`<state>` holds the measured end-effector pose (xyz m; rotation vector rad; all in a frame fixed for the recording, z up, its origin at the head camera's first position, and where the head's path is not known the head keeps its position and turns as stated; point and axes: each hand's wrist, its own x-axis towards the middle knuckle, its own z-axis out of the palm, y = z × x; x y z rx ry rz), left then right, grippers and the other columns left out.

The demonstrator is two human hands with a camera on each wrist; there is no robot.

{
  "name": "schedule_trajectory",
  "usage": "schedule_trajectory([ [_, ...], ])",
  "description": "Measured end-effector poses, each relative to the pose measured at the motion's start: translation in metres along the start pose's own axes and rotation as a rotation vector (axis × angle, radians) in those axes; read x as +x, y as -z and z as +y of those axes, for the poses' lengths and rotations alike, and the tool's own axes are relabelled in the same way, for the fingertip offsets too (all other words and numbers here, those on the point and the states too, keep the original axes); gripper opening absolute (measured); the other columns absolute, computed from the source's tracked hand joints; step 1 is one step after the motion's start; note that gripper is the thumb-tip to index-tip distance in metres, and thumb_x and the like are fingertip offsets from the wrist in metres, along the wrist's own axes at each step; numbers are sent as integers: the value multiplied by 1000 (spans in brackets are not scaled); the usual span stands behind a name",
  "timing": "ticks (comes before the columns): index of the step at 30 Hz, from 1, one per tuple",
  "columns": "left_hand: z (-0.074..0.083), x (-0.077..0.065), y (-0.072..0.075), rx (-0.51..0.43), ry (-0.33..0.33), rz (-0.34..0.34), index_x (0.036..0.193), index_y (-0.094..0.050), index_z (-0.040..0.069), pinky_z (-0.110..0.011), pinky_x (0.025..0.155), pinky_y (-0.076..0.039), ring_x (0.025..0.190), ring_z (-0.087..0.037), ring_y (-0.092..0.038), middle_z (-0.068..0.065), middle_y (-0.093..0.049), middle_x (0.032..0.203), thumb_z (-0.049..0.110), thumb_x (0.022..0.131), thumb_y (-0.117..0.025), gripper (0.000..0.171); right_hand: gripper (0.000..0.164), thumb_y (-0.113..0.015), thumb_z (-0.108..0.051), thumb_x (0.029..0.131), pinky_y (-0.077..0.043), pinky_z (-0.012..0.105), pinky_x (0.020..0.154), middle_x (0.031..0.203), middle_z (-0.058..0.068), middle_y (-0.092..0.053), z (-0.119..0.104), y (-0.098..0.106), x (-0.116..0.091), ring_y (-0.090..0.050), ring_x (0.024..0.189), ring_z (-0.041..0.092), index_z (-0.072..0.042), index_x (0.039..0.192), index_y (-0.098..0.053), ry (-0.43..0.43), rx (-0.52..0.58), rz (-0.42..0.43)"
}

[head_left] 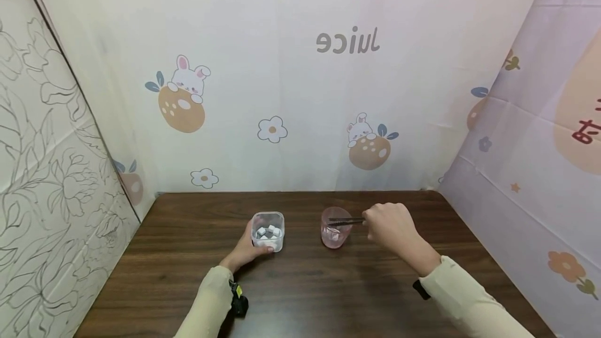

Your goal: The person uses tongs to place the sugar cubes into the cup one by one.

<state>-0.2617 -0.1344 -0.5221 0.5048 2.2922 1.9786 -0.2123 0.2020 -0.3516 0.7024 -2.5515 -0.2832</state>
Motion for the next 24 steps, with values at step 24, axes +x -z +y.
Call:
schedule_trajectory([
  [24,1,0,-1,-8,17,-5,137,-9,-2,-48,100,-15,127,-37,-19,-27,-22,138,0,66,-74,97,39,-54,-10,60,-8,25,40,51,-9,-8,-58,-15,29,-9,47,9,-23,50,-18,31,120,127],
])
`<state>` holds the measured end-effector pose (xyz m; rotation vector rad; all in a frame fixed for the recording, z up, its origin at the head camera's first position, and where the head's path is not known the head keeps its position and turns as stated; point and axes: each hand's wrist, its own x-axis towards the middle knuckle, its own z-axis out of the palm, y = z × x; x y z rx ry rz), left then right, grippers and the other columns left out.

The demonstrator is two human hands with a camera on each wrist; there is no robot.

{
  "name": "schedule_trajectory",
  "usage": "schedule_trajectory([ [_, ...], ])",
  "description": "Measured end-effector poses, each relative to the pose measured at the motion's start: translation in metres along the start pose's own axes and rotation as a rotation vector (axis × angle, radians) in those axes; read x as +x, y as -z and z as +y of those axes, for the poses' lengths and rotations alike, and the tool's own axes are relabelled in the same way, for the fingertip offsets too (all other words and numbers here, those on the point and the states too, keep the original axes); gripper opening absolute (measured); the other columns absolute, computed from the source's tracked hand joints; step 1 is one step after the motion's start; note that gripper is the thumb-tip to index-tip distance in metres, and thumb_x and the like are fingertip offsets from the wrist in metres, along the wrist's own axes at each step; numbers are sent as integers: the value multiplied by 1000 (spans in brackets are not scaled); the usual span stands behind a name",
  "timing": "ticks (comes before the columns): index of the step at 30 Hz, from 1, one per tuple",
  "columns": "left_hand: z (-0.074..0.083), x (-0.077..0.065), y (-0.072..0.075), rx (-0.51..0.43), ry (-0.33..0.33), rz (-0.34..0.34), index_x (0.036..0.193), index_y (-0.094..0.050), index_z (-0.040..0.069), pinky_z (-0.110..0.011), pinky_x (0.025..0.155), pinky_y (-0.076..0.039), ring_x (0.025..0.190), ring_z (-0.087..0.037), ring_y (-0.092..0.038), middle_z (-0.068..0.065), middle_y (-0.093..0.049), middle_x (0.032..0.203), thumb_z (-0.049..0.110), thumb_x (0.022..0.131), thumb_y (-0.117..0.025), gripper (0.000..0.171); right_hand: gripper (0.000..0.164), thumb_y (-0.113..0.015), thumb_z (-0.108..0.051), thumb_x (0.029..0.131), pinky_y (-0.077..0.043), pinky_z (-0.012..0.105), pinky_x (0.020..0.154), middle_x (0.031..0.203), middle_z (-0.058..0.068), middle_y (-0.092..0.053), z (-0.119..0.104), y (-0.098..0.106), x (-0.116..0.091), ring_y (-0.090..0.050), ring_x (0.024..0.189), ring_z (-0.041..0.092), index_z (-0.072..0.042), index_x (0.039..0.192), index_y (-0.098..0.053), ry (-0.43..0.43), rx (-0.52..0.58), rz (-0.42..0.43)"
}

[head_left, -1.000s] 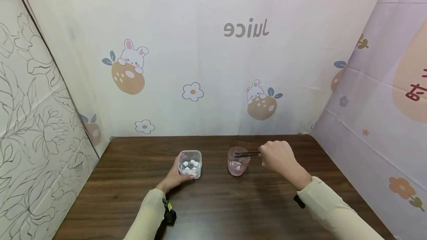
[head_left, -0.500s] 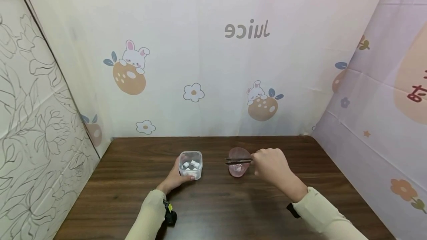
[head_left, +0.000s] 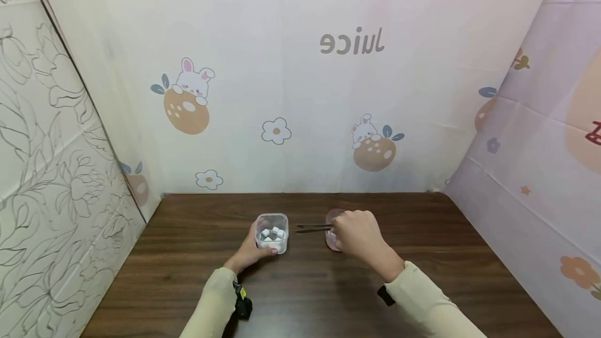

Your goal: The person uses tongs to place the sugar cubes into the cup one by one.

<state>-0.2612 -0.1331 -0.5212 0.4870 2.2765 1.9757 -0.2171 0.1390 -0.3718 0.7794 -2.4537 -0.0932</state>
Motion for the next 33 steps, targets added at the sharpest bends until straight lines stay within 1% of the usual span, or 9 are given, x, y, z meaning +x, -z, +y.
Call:
schedule_trajectory([
  [4,-3,1,-1,2,-13,9,137,-11,-2,-48,99,-17,125,-38,-21,-27,-24,137,0,65,-75,96,40,-55,-11,65,-7,25,40,50,-9,-8,-6,-8,7,-8,47,9,-23,49,-20,7,7,-2],
  [8,-19,6,-1,-6,-24,17,137,-12,1,-49,99,-15,126,-35,-22,-25,-25,138,3,63,-77,99,47,-61,-16,71,-7,25,41,49,-9,-9,-12,-16,15,-8,47,8,-23,47,-21,14,-16,-44],
  [10,-28,8,-1,-1,-36,25,137,-13,4,-48,100,-16,126,-33,-22,-23,-26,138,5,62,-78,100,47,-62,-16,71,-7,24,40,47,-9,-10,-15,-20,20,-8,46,8,-23,46,-23,20,-20,-54],
  [13,-32,9,0,16,-20,35,138,-14,7,-46,100,-16,127,-30,-23,-20,-27,138,7,62,-79,100,45,-62,-15,70,-9,24,39,46,-9,-12,-20,-25,29,-10,45,8,-23,45,-26,33,-31,-72],
  [16,-28,8,1,9,-6,35,138,-15,7,-45,100,-16,126,-30,-24,-20,-28,138,6,62,-79,99,40,-63,-16,67,-12,24,37,43,-9,-19,-25,-29,39,-13,44,8,-22,43,-32,38,-47,-109],
  [20,-15,4,2,4,-7,13,137,-12,2,-48,99,-16,125,-33,-24,-23,-27,137,4,63,-77,99,35,-68,-21,63,-19,24,35,43,-8,-30,-31,-36,50,-19,43,9,-21,44,-38,39,-45,-148],
  [25,1,0,2,26,2,2,137,-9,0,-48,99,-17,124,-35,-25,-24,-27,137,2,65,-76,98,29,-74,-29,56,-30,28,34,45,-7,-40,-39,-48,61,-32,39,9,-20,47,-48,42,-40,-159],
  [28,4,-2,2,53,10,8,138,-10,0,-50,98,-19,124,-35,-25,-24,-27,137,4,66,-75,97,28,-75,-30,55,-32,29,35,46,-6,-42,-43,-54,65,-37,39,10,-20,49,-51,37,-36,-174],
  [33,6,-3,2,47,31,14,138,-11,2,-50,98,-19,124,-34,-25,-22,-25,138,5,66,-76,97,25,-69,-23,57,-31,29,34,45,-6,-39,-51,-61,70,-35,39,10,-19,48,-47,34,-43,-191],
])
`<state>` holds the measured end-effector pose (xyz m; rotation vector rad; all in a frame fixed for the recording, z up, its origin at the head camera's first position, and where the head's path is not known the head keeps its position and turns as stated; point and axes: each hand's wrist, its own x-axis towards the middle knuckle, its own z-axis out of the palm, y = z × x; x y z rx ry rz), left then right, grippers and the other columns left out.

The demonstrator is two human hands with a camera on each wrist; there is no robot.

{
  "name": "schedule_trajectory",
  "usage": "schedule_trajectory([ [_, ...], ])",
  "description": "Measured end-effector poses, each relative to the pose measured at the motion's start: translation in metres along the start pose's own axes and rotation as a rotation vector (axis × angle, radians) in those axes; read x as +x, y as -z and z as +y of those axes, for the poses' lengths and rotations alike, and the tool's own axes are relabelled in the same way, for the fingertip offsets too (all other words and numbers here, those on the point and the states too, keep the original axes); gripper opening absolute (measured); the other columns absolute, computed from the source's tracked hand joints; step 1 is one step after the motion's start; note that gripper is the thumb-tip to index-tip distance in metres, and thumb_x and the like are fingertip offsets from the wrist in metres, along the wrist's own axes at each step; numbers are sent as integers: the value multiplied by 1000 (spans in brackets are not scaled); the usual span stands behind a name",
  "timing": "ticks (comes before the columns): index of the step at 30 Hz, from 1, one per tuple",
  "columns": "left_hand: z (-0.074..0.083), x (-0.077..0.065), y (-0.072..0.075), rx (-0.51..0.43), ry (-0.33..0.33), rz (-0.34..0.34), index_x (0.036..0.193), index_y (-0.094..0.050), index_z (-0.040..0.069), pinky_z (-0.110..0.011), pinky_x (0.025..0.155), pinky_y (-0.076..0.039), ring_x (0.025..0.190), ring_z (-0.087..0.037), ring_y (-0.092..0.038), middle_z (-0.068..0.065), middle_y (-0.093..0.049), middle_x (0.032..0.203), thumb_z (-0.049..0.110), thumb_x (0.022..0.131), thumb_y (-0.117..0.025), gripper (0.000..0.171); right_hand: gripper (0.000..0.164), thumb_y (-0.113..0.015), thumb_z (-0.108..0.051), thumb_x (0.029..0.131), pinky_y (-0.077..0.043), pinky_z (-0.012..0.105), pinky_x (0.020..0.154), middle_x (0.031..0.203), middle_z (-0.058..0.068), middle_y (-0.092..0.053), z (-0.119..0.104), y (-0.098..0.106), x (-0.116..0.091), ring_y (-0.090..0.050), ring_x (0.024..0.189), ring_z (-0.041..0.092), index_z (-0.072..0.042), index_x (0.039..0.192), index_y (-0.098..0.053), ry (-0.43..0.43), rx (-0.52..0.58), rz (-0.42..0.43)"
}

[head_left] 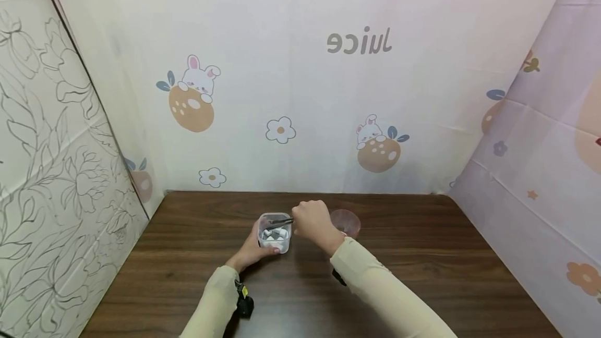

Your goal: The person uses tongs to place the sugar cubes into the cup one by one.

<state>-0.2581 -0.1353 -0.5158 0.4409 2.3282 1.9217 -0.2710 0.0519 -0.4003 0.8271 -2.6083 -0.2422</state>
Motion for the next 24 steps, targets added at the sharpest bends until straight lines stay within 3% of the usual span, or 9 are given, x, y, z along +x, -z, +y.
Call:
schedule_trajectory([
  [6,-3,2,1,-8,-3,-6,138,-10,0,-48,98,-18,123,-35,-24,-24,-23,138,3,66,-76,98,22,-66,-21,58,-30,30,34,44,-6,-39,-10,-5,6,-34,39,11,-19,47,-47,-4,-18,21],
  [13,-6,2,-1,-4,-19,-15,137,-10,-2,-48,99,-16,125,-36,-22,-25,-23,138,3,66,-75,97,30,-71,-28,54,-28,29,34,42,-7,-37,-21,-13,9,-34,39,10,-20,44,-44,-31,-36,-39],
  [20,-12,4,-2,-10,-84,16,136,-13,-2,-50,97,-18,122,-38,-26,-27,-28,134,1,62,-76,97,26,-72,-33,56,-29,29,34,44,-6,-40,-30,-20,11,-35,39,10,-19,49,-51,-61,-59,-83],
  [24,-11,5,-1,-20,-78,16,137,-11,-1,-51,97,-18,122,-38,-26,-26,-28,135,1,63,-76,99,26,-74,-37,56,-30,30,34,46,-5,-44,-32,-21,12,-37,39,11,-17,53,-57,-85,-58,-82],
])
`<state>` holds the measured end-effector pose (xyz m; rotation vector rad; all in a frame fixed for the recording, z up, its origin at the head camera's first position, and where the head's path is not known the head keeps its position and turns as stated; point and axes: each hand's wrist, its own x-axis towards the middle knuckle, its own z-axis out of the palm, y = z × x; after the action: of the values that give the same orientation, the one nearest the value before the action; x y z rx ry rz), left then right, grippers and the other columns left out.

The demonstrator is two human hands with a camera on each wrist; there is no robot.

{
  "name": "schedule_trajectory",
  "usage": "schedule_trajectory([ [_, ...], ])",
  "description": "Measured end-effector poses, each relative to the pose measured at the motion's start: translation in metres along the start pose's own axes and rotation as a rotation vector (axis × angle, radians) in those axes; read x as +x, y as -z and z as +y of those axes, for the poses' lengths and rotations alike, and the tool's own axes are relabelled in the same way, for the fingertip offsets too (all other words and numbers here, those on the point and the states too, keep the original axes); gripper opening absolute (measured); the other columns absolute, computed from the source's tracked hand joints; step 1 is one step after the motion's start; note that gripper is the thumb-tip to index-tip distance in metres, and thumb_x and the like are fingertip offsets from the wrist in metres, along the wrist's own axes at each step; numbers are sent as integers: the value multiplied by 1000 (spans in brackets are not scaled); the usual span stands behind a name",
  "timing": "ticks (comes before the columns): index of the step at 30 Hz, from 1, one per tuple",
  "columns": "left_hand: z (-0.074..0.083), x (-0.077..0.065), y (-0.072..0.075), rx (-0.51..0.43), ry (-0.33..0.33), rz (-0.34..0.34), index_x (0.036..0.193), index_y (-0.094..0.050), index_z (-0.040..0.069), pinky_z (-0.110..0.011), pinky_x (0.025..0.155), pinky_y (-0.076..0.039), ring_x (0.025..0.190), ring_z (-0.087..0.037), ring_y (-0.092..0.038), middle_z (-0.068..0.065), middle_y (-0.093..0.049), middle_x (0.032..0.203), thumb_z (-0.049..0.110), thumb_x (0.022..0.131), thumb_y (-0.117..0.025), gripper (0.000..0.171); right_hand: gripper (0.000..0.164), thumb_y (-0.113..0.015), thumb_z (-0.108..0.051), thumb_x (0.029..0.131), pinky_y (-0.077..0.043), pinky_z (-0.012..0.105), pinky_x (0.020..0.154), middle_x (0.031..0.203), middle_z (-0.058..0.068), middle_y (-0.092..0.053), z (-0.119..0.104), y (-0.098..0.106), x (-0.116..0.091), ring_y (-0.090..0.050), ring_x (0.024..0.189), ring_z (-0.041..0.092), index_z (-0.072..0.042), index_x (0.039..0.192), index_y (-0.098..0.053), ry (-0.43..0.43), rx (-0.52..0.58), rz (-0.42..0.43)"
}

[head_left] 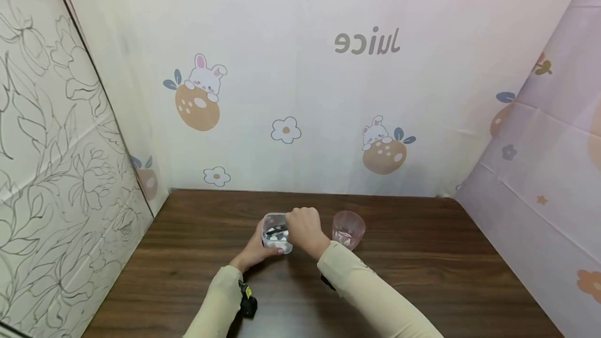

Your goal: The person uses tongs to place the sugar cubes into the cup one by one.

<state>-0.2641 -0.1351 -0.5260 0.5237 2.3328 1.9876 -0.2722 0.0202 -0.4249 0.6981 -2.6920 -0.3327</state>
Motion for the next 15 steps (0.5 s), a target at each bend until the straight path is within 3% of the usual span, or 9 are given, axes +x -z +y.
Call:
schedule_trajectory([
  [8,10,-2,1,31,82,-36,139,-9,2,-50,100,-16,126,-37,-20,-23,-22,139,7,67,-75,98,25,-75,-34,56,-31,30,35,48,-4,-46,0,-6,1,-40,40,12,-17,54,-57,-24,16,-19],
  [15,9,-1,1,-6,56,-27,138,-9,0,-49,100,-15,124,-39,-22,-27,-22,137,1,66,-74,98,26,-74,-33,58,-30,29,35,46,-5,-42,1,-6,2,-37,39,11,-17,53,-55,-16,20,-23],
])
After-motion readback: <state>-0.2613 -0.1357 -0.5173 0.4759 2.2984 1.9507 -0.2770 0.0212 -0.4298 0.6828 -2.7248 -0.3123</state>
